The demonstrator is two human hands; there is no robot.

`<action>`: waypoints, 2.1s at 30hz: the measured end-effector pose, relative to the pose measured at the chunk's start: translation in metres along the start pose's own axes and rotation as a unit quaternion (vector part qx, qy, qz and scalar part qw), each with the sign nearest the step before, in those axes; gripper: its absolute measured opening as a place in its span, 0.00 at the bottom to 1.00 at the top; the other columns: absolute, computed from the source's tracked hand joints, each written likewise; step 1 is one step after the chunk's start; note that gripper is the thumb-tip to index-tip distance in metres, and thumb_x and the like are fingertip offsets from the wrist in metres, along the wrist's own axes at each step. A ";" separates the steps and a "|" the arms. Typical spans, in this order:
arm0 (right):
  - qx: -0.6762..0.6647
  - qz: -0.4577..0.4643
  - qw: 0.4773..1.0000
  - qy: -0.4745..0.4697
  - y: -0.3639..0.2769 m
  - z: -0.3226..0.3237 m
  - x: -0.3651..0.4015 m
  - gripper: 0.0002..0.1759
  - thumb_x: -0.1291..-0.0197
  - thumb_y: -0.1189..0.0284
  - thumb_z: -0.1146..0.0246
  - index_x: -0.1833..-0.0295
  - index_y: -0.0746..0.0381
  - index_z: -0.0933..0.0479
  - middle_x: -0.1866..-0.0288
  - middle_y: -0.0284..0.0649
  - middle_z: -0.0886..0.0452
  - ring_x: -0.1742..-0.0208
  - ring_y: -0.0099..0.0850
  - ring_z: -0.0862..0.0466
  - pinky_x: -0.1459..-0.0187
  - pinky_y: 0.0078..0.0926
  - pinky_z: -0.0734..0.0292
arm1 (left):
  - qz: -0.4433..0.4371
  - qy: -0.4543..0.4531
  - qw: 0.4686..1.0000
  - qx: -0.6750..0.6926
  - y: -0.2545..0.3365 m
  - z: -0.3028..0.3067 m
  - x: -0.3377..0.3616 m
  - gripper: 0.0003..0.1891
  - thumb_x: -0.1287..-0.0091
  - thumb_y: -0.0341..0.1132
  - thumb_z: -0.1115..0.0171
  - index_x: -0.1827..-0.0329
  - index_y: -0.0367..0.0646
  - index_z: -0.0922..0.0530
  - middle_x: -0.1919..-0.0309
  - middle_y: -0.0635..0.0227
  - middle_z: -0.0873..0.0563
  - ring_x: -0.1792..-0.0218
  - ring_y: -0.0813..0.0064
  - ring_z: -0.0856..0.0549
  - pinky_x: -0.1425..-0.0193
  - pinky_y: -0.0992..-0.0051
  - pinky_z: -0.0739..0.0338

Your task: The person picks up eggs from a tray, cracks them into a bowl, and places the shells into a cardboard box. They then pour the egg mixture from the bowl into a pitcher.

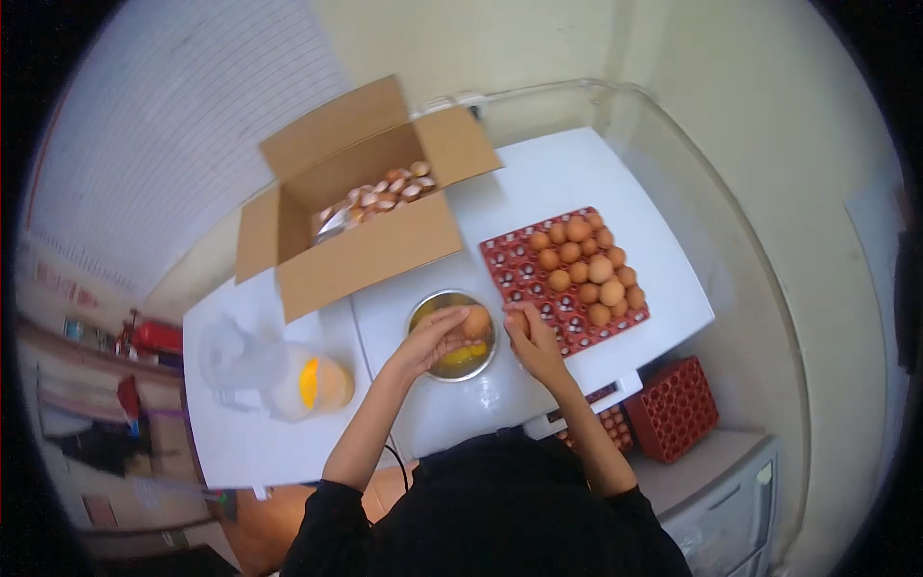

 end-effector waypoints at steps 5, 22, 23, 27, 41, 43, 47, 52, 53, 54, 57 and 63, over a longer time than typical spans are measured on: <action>0.071 0.308 0.949 0.015 -0.097 -0.055 -0.011 0.17 0.35 0.70 0.40 0.43 0.64 0.27 0.46 0.50 0.27 0.48 0.48 0.20 0.47 0.39 0.23 | 0.002 0.074 0.995 0.065 -0.013 0.040 0.036 0.19 0.25 0.42 0.41 0.41 0.37 0.24 0.51 0.61 0.16 0.54 0.73 0.15 0.50 0.76 0.16; -0.349 -0.188 0.910 -0.119 -0.021 -0.075 -0.045 0.09 0.24 0.62 0.47 0.51 0.56 0.32 0.68 0.42 0.20 0.83 0.17 0.36 0.82 0.17 0.45 | -0.054 0.061 0.991 0.101 -0.001 0.051 0.019 0.20 0.24 0.45 0.47 0.37 0.43 0.24 0.48 0.62 0.16 0.49 0.76 0.18 0.48 0.76 0.22; -0.324 -0.201 0.914 -0.139 -0.016 -0.074 -0.046 0.09 0.24 0.62 0.48 0.52 0.56 0.33 0.69 0.42 0.20 0.84 0.17 0.36 0.82 0.17 0.45 | -0.083 0.063 0.992 0.068 -0.001 0.048 0.018 0.20 0.24 0.46 0.46 0.37 0.43 0.24 0.48 0.63 0.16 0.49 0.76 0.19 0.49 0.77 0.23; -0.231 -0.199 0.945 -0.119 -0.004 -0.076 -0.052 0.11 0.24 0.62 0.48 0.50 0.58 0.33 0.65 0.45 0.20 0.78 0.24 0.26 0.78 0.22 0.34 | -0.066 0.055 0.994 0.071 0.000 0.046 0.019 0.18 0.23 0.44 0.50 0.40 0.41 0.24 0.49 0.63 0.16 0.52 0.78 0.18 0.52 0.78 0.22; -0.074 0.016 0.997 -0.014 -0.025 -0.087 -0.052 0.16 0.23 0.59 0.50 0.48 0.62 0.29 0.69 0.37 0.26 0.75 0.24 0.26 0.76 0.23 0.32 | -0.077 0.055 0.982 0.165 -0.010 0.047 0.026 0.17 0.25 0.39 0.45 0.38 0.42 0.29 0.51 0.65 0.17 0.55 0.76 0.18 0.51 0.75 0.21; -0.163 -0.142 0.971 -0.104 -0.004 -0.090 -0.057 0.18 0.23 0.55 0.52 0.49 0.60 0.31 0.72 0.33 0.30 0.82 0.19 0.35 0.81 0.19 0.44 | -0.131 0.057 0.985 0.100 -0.001 0.045 0.026 0.17 0.29 0.35 0.39 0.39 0.42 0.28 0.51 0.66 0.17 0.54 0.77 0.18 0.51 0.76 0.21; -0.184 -0.282 0.930 -0.144 -0.004 -0.100 -0.052 0.20 0.22 0.50 0.55 0.49 0.57 0.35 0.74 0.30 0.32 0.86 0.16 0.41 0.85 0.18 0.50 | -0.228 0.096 0.965 -0.091 0.017 0.033 0.032 0.18 0.40 0.26 0.28 0.47 0.42 0.22 0.52 0.67 0.17 0.52 0.77 0.17 0.51 0.79 0.21; -0.202 -0.297 0.902 -0.239 -0.011 -0.098 -0.050 0.20 0.26 0.51 0.47 0.49 0.57 0.36 0.71 0.31 0.29 0.83 0.18 0.33 0.83 0.17 0.42 | -0.162 0.121 0.978 -0.047 0.014 0.040 0.031 0.12 0.41 0.27 0.26 0.55 0.39 0.18 0.56 0.67 0.15 0.57 0.78 0.16 0.52 0.79 0.19; -0.207 -0.289 0.898 -0.258 -0.005 -0.097 -0.051 0.21 0.27 0.52 0.43 0.48 0.58 0.35 0.70 0.33 0.27 0.83 0.19 0.30 0.83 0.16 0.39 | -0.150 0.129 0.980 -0.016 0.012 0.044 0.031 0.12 0.41 0.27 0.26 0.56 0.39 0.18 0.57 0.66 0.15 0.58 0.78 0.15 0.53 0.79 0.18; -0.173 -0.215 0.925 -0.261 -0.002 -0.096 -0.053 0.21 0.30 0.52 0.40 0.47 0.59 0.32 0.69 0.35 0.24 0.81 0.21 0.26 0.80 0.18 0.34 | -0.138 0.138 0.981 0.015 0.010 0.047 0.032 0.12 0.41 0.27 0.26 0.56 0.39 0.17 0.57 0.66 0.14 0.59 0.78 0.15 0.54 0.79 0.18; -0.032 -0.042 0.967 -0.248 -0.007 -0.090 -0.057 0.23 0.37 0.55 0.31 0.47 0.62 0.23 0.68 0.41 0.16 0.74 0.25 0.17 0.71 0.21 0.23 | -0.145 0.168 0.974 -0.038 0.011 0.052 0.035 0.11 0.41 0.25 0.26 0.56 0.38 0.18 0.58 0.66 0.14 0.59 0.78 0.15 0.56 0.80 0.17; 0.100 0.026 0.981 -0.162 -0.012 -0.083 -0.056 0.20 0.49 0.62 0.25 0.56 0.65 0.13 0.71 0.45 0.13 0.70 0.27 0.13 0.61 0.25 0.17 | -0.223 0.240 0.913 -0.243 0.008 0.048 0.035 0.13 0.49 0.25 0.25 0.61 0.40 0.17 0.62 0.69 0.12 0.60 0.79 0.15 0.52 0.77 0.19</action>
Point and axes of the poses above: each hand's wrist, its own x-axis away from the middle knuckle, its own z-axis out of the back of the hand, y = z × x, the point moved 4 cm from there along -x, towards the middle knuckle
